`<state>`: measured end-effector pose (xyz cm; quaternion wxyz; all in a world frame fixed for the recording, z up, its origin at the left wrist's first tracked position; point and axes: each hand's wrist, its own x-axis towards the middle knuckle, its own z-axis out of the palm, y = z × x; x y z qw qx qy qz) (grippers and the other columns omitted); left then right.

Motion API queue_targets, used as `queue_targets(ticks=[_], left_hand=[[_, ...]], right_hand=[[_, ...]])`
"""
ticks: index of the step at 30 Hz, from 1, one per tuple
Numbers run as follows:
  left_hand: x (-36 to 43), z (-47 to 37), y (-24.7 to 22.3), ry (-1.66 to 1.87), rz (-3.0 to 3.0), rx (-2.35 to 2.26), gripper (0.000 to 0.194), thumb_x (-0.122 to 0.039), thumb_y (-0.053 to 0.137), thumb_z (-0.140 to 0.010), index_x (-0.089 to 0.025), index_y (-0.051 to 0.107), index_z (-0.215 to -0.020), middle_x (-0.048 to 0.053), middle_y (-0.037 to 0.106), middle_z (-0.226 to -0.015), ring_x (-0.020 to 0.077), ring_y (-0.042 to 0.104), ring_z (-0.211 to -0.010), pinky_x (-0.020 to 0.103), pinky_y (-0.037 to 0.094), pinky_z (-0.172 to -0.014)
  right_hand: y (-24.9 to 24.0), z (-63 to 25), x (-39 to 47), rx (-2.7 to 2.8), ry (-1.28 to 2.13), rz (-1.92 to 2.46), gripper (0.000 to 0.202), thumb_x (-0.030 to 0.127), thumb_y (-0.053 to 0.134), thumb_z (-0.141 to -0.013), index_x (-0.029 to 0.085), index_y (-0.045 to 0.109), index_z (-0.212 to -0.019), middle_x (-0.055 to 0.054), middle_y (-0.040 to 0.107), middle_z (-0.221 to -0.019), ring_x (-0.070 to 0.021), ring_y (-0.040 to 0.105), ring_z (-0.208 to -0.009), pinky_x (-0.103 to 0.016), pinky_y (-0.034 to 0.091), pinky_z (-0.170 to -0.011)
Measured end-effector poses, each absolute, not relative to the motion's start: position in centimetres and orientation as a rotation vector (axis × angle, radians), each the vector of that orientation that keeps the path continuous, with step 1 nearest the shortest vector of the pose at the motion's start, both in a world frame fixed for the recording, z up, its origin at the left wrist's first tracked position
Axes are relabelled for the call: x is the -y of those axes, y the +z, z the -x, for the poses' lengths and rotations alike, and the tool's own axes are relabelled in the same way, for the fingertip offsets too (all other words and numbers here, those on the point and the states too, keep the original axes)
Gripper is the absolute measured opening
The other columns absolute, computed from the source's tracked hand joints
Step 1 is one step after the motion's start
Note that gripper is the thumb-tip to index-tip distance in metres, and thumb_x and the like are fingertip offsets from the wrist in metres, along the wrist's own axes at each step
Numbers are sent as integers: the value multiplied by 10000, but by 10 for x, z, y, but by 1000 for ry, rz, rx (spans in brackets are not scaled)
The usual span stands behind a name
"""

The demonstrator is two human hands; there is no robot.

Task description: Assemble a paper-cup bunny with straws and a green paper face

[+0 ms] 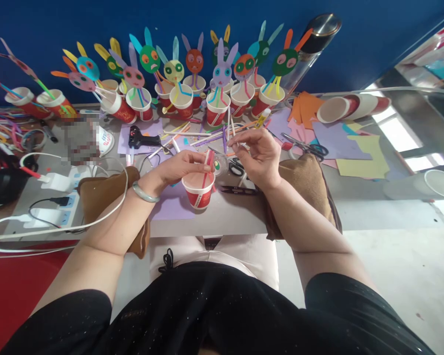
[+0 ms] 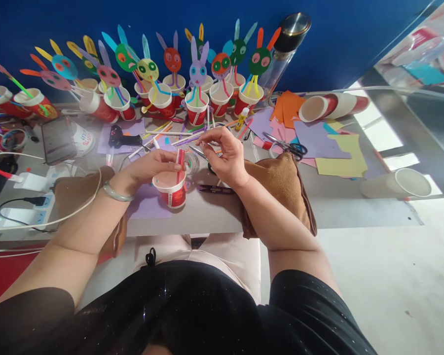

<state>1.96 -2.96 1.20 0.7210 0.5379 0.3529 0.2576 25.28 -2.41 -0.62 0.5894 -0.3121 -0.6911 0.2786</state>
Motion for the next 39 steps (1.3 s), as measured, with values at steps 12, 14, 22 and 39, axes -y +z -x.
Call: queue_targets(ticks=[12,14,22,39], left_hand=[[28,-20,0,652,-1233,-766,431,-531,979,-691,-152,824,-824,55,769,-860,162,665,-775,317,497,-789],[28,-21,2,663,-1258,-769,435,-535,984,-686,-153,825,-823,55,772,-873,164,669,-791,320,504,-803],[26,-22,1,716,-1258,-821,461,-532,1006,-641,-143,836,-820,67,788,-906,192,699,-873,343,512,-880],[31,-29,4,758,-1260,-868,522,-602,982,-660,-142,784,-811,37,762,-799,162,677,-780,280,486,-746]], right_hand=[[-20,-245,14,1365,1210,757,511,630,954,-734,220,690,-884,-47,806,-1011,-171,777,-827,-356,695,-791],[-18,-243,15,1344,1217,748,511,625,961,-727,222,657,-805,-41,796,-971,-178,774,-858,-362,689,-815],[-22,-240,16,1419,1063,731,473,723,729,-931,279,568,-957,12,700,-860,-170,733,-866,-353,639,-847],[11,-257,30,2110,870,687,221,431,735,-995,225,699,-922,-8,715,-835,-134,587,-708,-278,496,-683]])
